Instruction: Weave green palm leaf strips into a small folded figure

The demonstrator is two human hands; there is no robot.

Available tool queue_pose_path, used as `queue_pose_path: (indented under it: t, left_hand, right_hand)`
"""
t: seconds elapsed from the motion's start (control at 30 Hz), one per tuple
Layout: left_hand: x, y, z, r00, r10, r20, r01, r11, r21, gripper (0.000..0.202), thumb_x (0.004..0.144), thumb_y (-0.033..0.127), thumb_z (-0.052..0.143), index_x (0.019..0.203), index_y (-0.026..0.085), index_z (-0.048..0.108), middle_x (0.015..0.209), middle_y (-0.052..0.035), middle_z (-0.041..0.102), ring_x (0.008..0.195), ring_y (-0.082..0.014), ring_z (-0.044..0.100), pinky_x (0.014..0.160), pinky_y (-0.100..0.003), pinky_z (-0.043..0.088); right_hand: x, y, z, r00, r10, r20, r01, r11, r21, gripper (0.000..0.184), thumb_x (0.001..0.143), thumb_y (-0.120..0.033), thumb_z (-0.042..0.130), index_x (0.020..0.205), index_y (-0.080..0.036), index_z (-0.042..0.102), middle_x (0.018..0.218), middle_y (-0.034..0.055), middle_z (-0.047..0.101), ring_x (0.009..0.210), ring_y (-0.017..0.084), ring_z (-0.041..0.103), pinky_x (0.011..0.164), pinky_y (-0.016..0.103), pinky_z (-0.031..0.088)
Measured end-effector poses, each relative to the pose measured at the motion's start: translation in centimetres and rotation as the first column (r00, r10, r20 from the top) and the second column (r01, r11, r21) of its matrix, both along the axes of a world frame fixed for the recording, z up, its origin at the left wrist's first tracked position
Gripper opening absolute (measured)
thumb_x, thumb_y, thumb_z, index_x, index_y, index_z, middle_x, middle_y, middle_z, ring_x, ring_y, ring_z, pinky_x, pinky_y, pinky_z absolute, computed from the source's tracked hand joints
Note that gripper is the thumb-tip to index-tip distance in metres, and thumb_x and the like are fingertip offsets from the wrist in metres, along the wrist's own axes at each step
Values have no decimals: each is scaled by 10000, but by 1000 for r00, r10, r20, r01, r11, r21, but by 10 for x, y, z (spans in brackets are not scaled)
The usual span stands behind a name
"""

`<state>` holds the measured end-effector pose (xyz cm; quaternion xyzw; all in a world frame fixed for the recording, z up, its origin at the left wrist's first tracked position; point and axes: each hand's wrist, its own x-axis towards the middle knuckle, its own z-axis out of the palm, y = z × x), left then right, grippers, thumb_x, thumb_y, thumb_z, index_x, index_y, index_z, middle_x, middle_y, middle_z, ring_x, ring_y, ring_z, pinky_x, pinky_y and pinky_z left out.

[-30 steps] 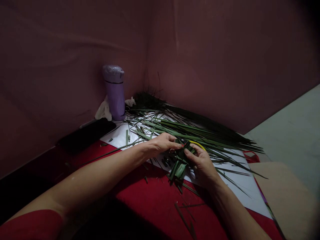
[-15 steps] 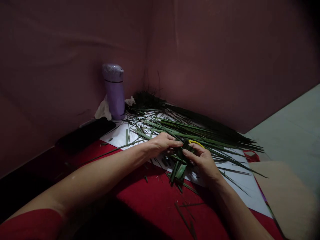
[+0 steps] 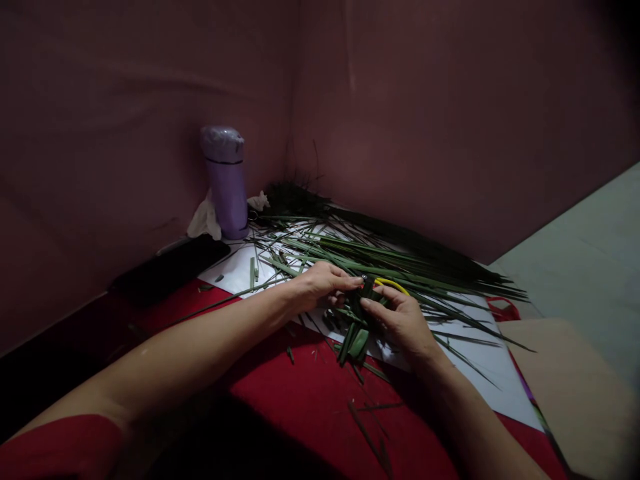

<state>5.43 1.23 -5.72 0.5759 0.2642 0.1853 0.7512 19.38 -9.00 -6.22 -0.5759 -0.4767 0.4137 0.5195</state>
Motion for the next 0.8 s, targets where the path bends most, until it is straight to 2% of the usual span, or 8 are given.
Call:
queue_pose_path:
  t: [0.13, 0.2, 0.3, 0.43, 0.67, 0.8]
  left_hand:
    - [-2, 2, 3, 998, -51, 47, 56, 992, -112, 272, 538, 228, 725, 532, 109, 481, 479, 32, 468, 435, -49, 442, 458, -192, 341]
    - [-1, 3, 3, 996, -57, 68, 68, 985, -160, 237, 555, 178, 704, 534, 106, 479, 492, 31, 473, 448, -46, 446, 500, -202, 378]
    - [0, 4, 2, 993, -71, 91, 89, 975, -204, 176, 594, 160, 666, 565, 99, 504, 514, 26, 488, 468, -49, 459, 546, -218, 406]
    - [1, 4, 3, 995, -92, 42, 99, 976, -193, 155, 616, 179, 651, 591, 96, 522, 519, 18, 500, 466, -52, 463, 520, -208, 382]
    - [-2, 3, 9, 994, -111, -1, 109, 981, -159, 146, 622, 193, 649, 619, 106, 531, 485, 25, 496, 416, -46, 436, 465, -193, 331]
    - [-3, 2, 12, 990, -137, -22, 133, 983, -129, 150, 632, 209, 640, 614, 112, 528, 466, 25, 496, 398, -50, 436, 433, -184, 305]
  right_hand:
    - [-1, 0, 2, 998, -66, -10, 66, 998, -17, 185, 637, -319, 686, 769, -206, 623, 686, -25, 613, 565, 121, 531, 534, 242, 416]
    - [-1, 0, 3, 995, -86, -42, 85, 996, -32, 214, 615, -321, 702, 771, -204, 615, 665, -27, 609, 547, 119, 526, 524, 241, 415]
    - [0, 1, 3, 988, -118, -103, 113, 992, -47, 286, 561, -323, 736, 771, -205, 583, 659, -26, 604, 544, 123, 531, 522, 245, 420]
    - [-2, 0, 7, 991, -81, -109, 73, 995, -75, 318, 535, -342, 746, 746, -178, 572, 660, -19, 594, 540, 112, 520, 516, 232, 406]
    - [-4, -4, 18, 995, -16, -94, 2, 989, -147, 283, 544, -330, 735, 680, -166, 550, 474, -85, 442, 375, 33, 320, 386, 186, 229]
    - [-4, -4, 20, 996, 2, -88, -18, 984, -180, 265, 554, -321, 730, 669, -160, 552, 452, -87, 412, 366, 31, 295, 375, 187, 185]
